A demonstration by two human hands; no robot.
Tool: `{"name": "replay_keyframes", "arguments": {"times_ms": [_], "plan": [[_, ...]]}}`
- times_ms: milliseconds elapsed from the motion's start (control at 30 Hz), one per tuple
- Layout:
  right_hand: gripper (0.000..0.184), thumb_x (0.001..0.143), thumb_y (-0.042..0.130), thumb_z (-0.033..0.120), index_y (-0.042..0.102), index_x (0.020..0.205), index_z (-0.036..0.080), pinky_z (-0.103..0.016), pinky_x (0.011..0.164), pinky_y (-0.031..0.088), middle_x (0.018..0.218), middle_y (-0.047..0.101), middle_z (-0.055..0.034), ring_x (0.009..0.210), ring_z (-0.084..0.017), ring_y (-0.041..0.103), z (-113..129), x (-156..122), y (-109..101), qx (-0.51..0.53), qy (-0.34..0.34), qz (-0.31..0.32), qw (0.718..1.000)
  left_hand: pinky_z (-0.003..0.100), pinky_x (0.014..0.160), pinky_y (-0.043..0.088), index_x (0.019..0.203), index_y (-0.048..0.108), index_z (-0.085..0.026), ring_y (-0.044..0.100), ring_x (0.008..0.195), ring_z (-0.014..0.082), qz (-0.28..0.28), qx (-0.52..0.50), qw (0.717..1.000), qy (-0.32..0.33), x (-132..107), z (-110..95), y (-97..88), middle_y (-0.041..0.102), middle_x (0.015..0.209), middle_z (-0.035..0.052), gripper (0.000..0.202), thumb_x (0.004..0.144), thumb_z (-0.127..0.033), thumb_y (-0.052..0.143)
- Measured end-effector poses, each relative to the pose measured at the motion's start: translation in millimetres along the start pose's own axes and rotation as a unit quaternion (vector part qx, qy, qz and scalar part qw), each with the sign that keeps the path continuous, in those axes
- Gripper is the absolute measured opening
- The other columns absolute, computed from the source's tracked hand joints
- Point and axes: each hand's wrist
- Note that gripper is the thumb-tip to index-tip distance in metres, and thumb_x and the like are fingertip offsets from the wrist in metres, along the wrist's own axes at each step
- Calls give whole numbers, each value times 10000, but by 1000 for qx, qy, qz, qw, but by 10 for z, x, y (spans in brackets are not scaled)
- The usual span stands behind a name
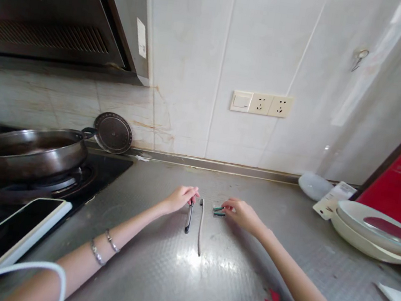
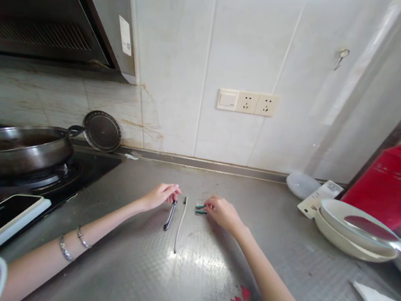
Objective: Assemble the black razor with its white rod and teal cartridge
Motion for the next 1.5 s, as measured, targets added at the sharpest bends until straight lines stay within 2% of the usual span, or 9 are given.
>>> {"name": "replay_keyframes", "arguments": {"times_ms": [500, 700, 867, 1000, 1100, 1233, 1333, 1400, 1500], "plan": [[271, 844, 430, 282, 661, 958, 200, -238, 708, 395, 927, 637, -73, 809, -165, 583, -74, 5, 14, 22, 10, -3, 1000, 231, 599, 416, 853, 604, -112, 535, 595, 117, 3, 33, 999, 13, -10, -13, -2, 598, 666, 29, 402, 851, -431, 358], [277, 847, 420, 314, 668, 914, 210, -239, 693, 390, 936, 654, -62, 815, -169, 592, -83, 1, -31, 8, 23, -29, 999, 231, 619, 406, 755, 637, -115, 558, 642, 134, -3, 131, 991, 17, 3, -136, -140, 635, 686, 41, 305, 776, -361, 457], [292, 840, 426, 350, 673, 909, 211, -236, 646, 388, 866, 676, -55, 782, -172, 600, 17, 29, -115, 20, 56, -52, 997, 228, 564, 354, 670, 659, -121, 560, 610, 143, 25, 273, 961, -36, -184, -305, -242, 643, 640, 44, 289, 715, -368, 516], [292, 835, 431, 369, 644, 934, 196, -221, 566, 372, 721, 669, -38, 606, -143, 596, 219, 49, -142, 65, 86, -31, 994, 227, 526, 314, 651, 668, -137, 564, 589, 140, 64, 321, 943, -66, -486, -341, -197, 644, 621, 32, 269, 693, -366, 532], [294, 821, 457, 346, 562, 1032, 170, -219, 571, 381, 717, 667, -27, 507, -113, 570, 489, 49, -79, 109, 99, -34, 989, 225, 532, 318, 654, 667, -137, 563, 597, 138, 59, 317, 943, -77, -635, -343, -228, 648, 635, 32, 248, 684, -346, 536], [405, 790, 489, 301, 446, 1163, 147, -237, 627, 402, 843, 677, -76, 676, -163, 630, 959, 78, 100, 107, 98, -26, 989, 217, 516, 322, 609, 635, -121, 510, 530, 118, 51, 269, 959, -76, -696, -330, -413, 602, 558, 23, 301, 702, -384, 521], [470, 775, 490, 263, 394, 1214, 127, -281, 674, 418, 934, 664, -141, 856, -235, 632, 1267, 144, 229, 21, 93, 15, 995, 211, 494, 316, 595, 611, -121, 455, 473, 97, 38, 231, 968, -88, -754, -320, -569, 567, 521, 6, 344, 715, -427, 510], [464, 774, 479, 228, 384, 1216, 119, -320, 699, 431, 978, 649, -180, 906, -268, 625, 1405, 197, 291, -40, 103, 35, 993, 207, 480, 308, 595, 603, -122, 428, 455, 87, 25, 214, 972, -92, -829, -332, -657, 553, 518, -1, 354, 711, -447, 521], [413, 771, 454, 157, 405, 1178, 110, -354, 710, 448, 986, 638, -209, 922, -288, 626, 1508, 262, 350, -69, 121, 41, 989, 201, 461, 298, 606, 603, -122, 405, 445, 78, 27, 191, 977, -87, -972, -378, -765, 537, 521, -9, 364, 706, -466, 536]]}}
Point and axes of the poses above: each hand's wrist, its own x-axis towards the middle knuckle, its own y-axis out of the palm, z = x × y
